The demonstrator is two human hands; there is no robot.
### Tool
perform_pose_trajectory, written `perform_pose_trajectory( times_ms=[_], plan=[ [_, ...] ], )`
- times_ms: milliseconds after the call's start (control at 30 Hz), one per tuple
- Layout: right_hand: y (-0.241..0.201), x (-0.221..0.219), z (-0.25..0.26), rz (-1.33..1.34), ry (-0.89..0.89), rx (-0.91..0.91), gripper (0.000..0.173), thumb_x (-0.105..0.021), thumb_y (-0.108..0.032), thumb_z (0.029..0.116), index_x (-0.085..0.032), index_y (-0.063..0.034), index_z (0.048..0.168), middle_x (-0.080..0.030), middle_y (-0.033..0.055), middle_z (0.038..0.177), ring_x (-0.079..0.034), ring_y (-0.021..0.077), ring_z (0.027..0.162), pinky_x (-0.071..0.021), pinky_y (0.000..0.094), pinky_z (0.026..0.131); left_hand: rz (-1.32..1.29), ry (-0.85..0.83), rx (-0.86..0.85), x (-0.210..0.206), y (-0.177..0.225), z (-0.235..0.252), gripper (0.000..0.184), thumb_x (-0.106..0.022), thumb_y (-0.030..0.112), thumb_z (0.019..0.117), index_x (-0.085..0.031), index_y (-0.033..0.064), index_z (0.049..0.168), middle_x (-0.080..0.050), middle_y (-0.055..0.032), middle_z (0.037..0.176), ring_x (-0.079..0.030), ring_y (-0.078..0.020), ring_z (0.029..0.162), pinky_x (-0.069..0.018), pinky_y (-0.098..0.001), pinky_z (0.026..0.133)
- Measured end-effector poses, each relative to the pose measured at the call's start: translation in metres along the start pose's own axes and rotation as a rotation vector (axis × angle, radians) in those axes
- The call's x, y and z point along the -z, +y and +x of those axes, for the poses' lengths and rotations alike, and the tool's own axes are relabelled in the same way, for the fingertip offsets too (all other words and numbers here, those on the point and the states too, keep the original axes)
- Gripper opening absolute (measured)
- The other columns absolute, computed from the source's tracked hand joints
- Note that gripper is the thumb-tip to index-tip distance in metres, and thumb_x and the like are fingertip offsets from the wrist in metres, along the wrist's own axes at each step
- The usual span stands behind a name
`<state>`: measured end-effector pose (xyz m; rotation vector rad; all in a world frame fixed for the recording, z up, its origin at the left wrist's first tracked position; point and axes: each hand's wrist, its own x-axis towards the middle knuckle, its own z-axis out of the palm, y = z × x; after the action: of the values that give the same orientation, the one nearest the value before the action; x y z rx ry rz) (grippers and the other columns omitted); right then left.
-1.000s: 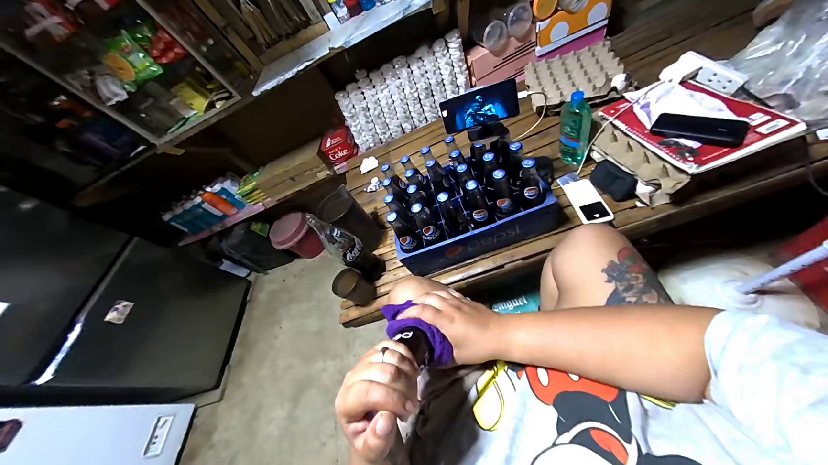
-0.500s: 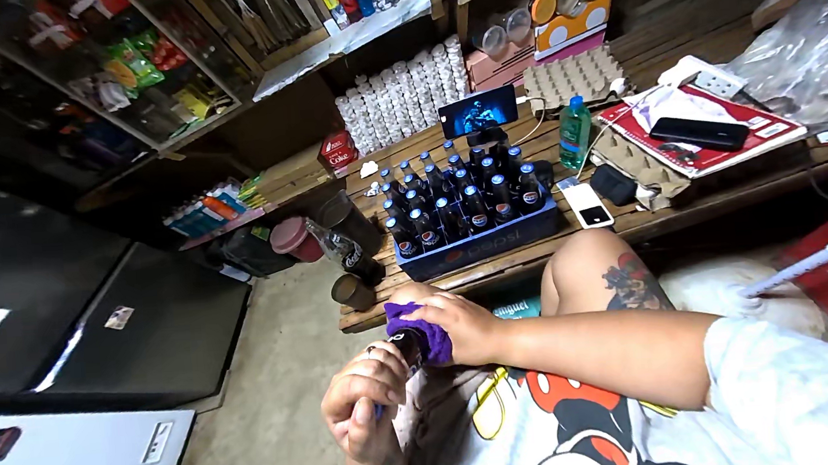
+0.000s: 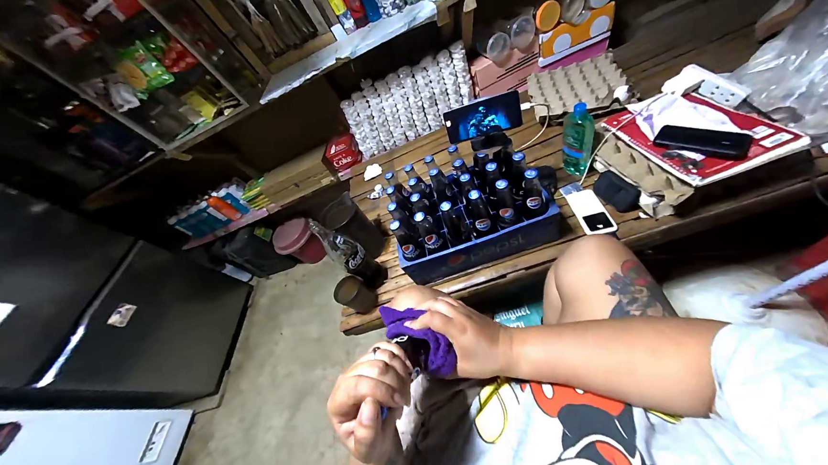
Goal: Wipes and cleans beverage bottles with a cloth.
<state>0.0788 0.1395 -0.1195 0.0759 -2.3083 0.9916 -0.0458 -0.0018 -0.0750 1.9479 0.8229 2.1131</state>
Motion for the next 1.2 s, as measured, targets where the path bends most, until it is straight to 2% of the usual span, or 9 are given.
perform_pose_trajectory(
  times_ms=[100, 167, 333, 400, 567, 700, 800, 967, 1200],
  plan=[
    [-0.007, -0.003, 0.0, 0.028, 0.067, 0.165, 0.068, -0.088, -0.009, 0.0637, -0.064, -0.0035, 0.127, -0.065, 0.023, 0.123, -0.061, 0.038, 0.12, -0.0503, 0.0497, 0.104, 0.042, -0.049, -0.01, -0.004, 0.001, -0.002, 0.036, -0.047, 0.039, 0.1077, -0.064, 0.0155, 0.085, -0.064, 0.0048, 0.073, -0.065, -0.0085, 0.074, -0.0551, -0.0271, 0.082],
    [-0.008, -0.004, 0.001, 0.024, 0.074, 0.225, 0.064, -0.089, -0.018, 0.066, -0.064, -0.005, 0.124, -0.065, 0.0225, 0.121, -0.062, 0.0379, 0.117, -0.0516, 0.0505, 0.101, 0.101, -0.108, -0.016, -0.008, 0.003, -0.003, 0.038, -0.046, 0.04, 0.1079, -0.061, 0.0155, 0.083, -0.062, 0.0043, 0.072, -0.064, -0.0088, 0.074, -0.0546, -0.027, 0.083],
    [-0.011, 0.004, 0.004, 0.012, -0.096, 0.171, 0.068, -0.088, -0.02, 0.0716, -0.061, -0.0091, 0.133, -0.064, 0.0217, 0.129, -0.06, 0.0385, 0.124, -0.0475, 0.0547, 0.106, 0.16, -0.189, -0.022, -0.008, 0.008, -0.006, 0.04, -0.044, 0.04, 0.1081, -0.059, 0.0157, 0.08, -0.061, 0.0037, 0.071, -0.064, -0.01, 0.074, -0.0543, -0.0273, 0.082],
    [-0.014, 0.006, 0.005, 0.001, -0.121, 0.152, 0.069, -0.088, -0.019, 0.0716, -0.06, -0.0092, 0.134, -0.063, 0.0219, 0.129, -0.059, 0.0395, 0.124, -0.0479, 0.0566, 0.104, 0.222, -0.133, -0.016, -0.01, 0.01, -0.008, 0.039, -0.043, 0.04, 0.1087, -0.062, 0.0162, 0.084, -0.064, 0.0045, 0.074, -0.066, -0.0095, 0.077, -0.0553, -0.0279, 0.086],
    [-0.01, 0.002, 0.007, -0.006, -0.043, 0.122, 0.071, -0.088, -0.019, 0.0693, -0.059, -0.0083, 0.134, -0.063, 0.0215, 0.128, -0.059, 0.0391, 0.124, -0.0493, 0.0548, 0.104, 0.302, 0.213, 0.014, -0.033, 0.007, -0.006, 0.027, -0.047, 0.035, 0.1086, -0.071, 0.0223, 0.105, -0.071, 0.0084, 0.091, -0.07, -0.0096, 0.092, -0.0568, -0.0277, 0.092],
    [-0.011, -0.001, 0.003, -0.043, 0.024, 0.148, 0.07, -0.088, -0.019, 0.0702, -0.06, -0.0083, 0.133, -0.064, 0.0217, 0.125, -0.061, 0.0389, 0.121, -0.0511, 0.0532, 0.101, 0.257, 0.266, -0.003, -0.043, 0.007, -0.008, 0.023, -0.048, 0.034, 0.1082, -0.068, 0.0229, 0.11, -0.07, 0.0083, 0.092, -0.068, -0.0081, 0.09, -0.0537, -0.0256, 0.09],
    [-0.013, -0.004, -0.002, -0.056, 0.087, 0.196, 0.067, -0.087, -0.019, 0.0711, -0.06, -0.01, 0.132, -0.064, 0.0221, 0.123, -0.062, 0.0394, 0.118, -0.0523, 0.0543, 0.099, 0.239, 0.186, -0.047, -0.043, 0.009, -0.01, 0.032, -0.043, 0.039, 0.109, -0.068, 0.02, 0.104, -0.068, 0.0081, 0.086, -0.065, -0.0079, 0.085, -0.052, -0.0261, 0.089],
    [-0.013, -0.007, -0.002, -0.106, 0.192, 0.291, 0.063, -0.085, -0.026, 0.0745, -0.058, -0.014, 0.131, -0.064, 0.019, 0.122, -0.062, 0.0362, 0.118, -0.0499, 0.0512, 0.103, 0.174, -0.082, -0.031, -0.026, 0.016, -0.002, 0.043, -0.041, 0.039, 0.109, -0.062, 0.016, 0.081, -0.061, 0.0048, 0.072, -0.061, -0.0092, 0.075, -0.0509, -0.0273, 0.085],
    [-0.008, -0.005, -0.002, -0.095, 0.042, 0.203, 0.069, -0.088, -0.024, 0.0704, -0.06, -0.0124, 0.132, -0.065, 0.0194, 0.125, -0.062, 0.0373, 0.119, -0.05, 0.0543, 0.102, -0.029, -0.294, 0.056, -0.002, 0.008, 0.005, 0.047, -0.045, 0.043, 0.107, -0.059, 0.0145, 0.072, -0.057, 0.0032, 0.065, -0.06, -0.0099, 0.07, -0.0511, -0.0278, 0.082]
  ],
)
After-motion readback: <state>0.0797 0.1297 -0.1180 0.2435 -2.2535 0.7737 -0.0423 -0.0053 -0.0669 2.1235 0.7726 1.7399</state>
